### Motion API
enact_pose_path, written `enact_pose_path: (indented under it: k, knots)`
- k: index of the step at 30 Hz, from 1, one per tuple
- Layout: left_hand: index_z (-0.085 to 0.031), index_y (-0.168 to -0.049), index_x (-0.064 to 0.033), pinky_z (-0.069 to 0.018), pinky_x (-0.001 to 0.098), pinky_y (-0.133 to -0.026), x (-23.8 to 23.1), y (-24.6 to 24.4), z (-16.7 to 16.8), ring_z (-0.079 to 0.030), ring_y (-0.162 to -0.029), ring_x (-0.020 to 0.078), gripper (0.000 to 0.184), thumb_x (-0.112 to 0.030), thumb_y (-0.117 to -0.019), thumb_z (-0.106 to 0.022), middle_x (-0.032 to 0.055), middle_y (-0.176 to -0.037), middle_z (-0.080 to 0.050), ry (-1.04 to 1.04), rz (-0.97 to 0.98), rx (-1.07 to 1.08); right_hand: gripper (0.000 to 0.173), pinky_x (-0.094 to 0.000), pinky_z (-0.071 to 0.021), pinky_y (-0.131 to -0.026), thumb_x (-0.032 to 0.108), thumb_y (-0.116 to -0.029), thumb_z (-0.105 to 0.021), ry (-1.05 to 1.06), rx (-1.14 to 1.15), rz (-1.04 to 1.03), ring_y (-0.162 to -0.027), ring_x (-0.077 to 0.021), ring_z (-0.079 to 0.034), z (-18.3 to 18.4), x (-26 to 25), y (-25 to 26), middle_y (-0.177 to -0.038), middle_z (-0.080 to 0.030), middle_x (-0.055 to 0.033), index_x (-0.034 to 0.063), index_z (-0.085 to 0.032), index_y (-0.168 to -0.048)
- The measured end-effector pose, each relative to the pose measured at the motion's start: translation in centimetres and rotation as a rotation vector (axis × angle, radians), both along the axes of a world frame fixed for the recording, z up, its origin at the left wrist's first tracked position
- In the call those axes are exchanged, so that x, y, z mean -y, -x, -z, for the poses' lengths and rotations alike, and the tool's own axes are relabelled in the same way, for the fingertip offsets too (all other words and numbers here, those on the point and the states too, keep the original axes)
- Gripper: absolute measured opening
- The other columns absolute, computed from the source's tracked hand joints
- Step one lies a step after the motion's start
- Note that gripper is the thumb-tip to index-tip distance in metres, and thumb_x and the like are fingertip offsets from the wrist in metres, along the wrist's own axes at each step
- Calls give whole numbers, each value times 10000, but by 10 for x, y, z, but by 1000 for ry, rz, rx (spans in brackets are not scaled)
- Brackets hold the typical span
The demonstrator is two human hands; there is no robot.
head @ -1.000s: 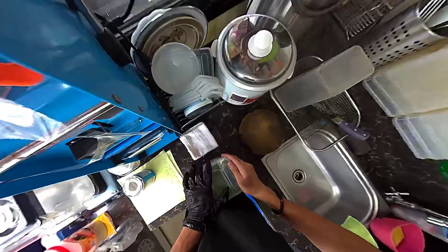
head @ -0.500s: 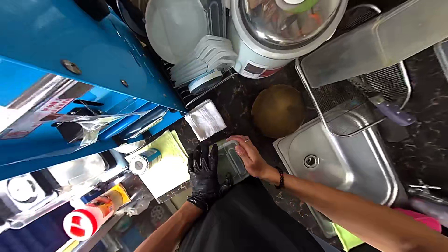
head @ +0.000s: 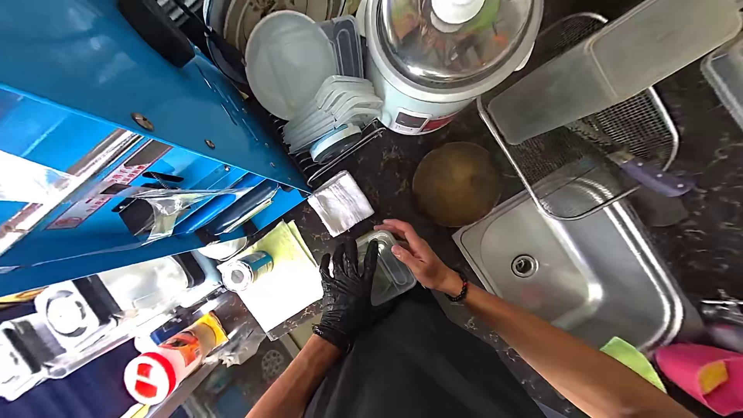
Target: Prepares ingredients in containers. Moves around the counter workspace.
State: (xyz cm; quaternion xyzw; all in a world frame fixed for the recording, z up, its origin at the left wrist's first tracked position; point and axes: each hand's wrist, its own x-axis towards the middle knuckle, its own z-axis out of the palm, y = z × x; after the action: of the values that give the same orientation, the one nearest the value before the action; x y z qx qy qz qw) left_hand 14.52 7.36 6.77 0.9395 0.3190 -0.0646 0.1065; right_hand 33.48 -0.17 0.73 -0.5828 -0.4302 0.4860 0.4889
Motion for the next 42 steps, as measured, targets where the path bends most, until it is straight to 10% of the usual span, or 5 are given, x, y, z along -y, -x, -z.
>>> enact_pose_path:
  k: [9, 15, 20, 36, 42]
  knots:
    - [-415, -1551, -364, -310, 766, -1010, -1, -11, -6, -412, -1377, 548, 1080, -887, -625, -608, 266, -1550, -421, 69, 28, -79, 580, -402, -438, -1149, 439, -1082, -337, -63, 16, -156, -1396, -201, -490, 8, -7, -15, -1503, -531, -109, 38, -494, -1470]
    - [-453, -1524, -379, -307, 688, -1054, -1, -4, -3, -433, -1381, 460, 1007, -897, -669, -569, 224, -1559, -421, 113, -18, 39, 858, -448, -352, -1213, 711, -1015, -247, -4, -438, -29, -1498, -226, -362, 24, 3, 8, -1642, -355, -106, 59, -385, -1554]
    - [-505, -1491, -373, -316, 666, -1054, 0, -3, 0, -454, -1341, 465, 1009, -855, -617, -654, 227, -1536, -442, 102, -36, 144, 810, -424, -371, -1204, 619, -1060, -136, -27, -450, 12, -1473, -209, -407, 27, 0, 13, -1632, -375, -116, 21, -378, -1550]
    - [-568, -1442, -354, -349, 644, -1027, 2, -6, 4, -480, -1315, 458, 927, -816, -644, -662, 256, -1522, -443, 49, -13, 186, 890, -472, -395, -1170, 714, -955, -396, -70, -386, -83, -1465, -248, -386, 34, 4, 11, -1649, -307, -129, 108, -304, -1601]
    - [-549, -1454, -355, -325, 661, -1041, 4, -8, 5, -454, -1333, 471, 937, -817, -647, -664, 265, -1528, -423, 54, -13, 131, 866, -460, -372, -1192, 690, -992, -315, -119, -281, -125, -1470, -243, -380, 30, 2, 6, -1641, -318, -142, 69, -303, -1596]
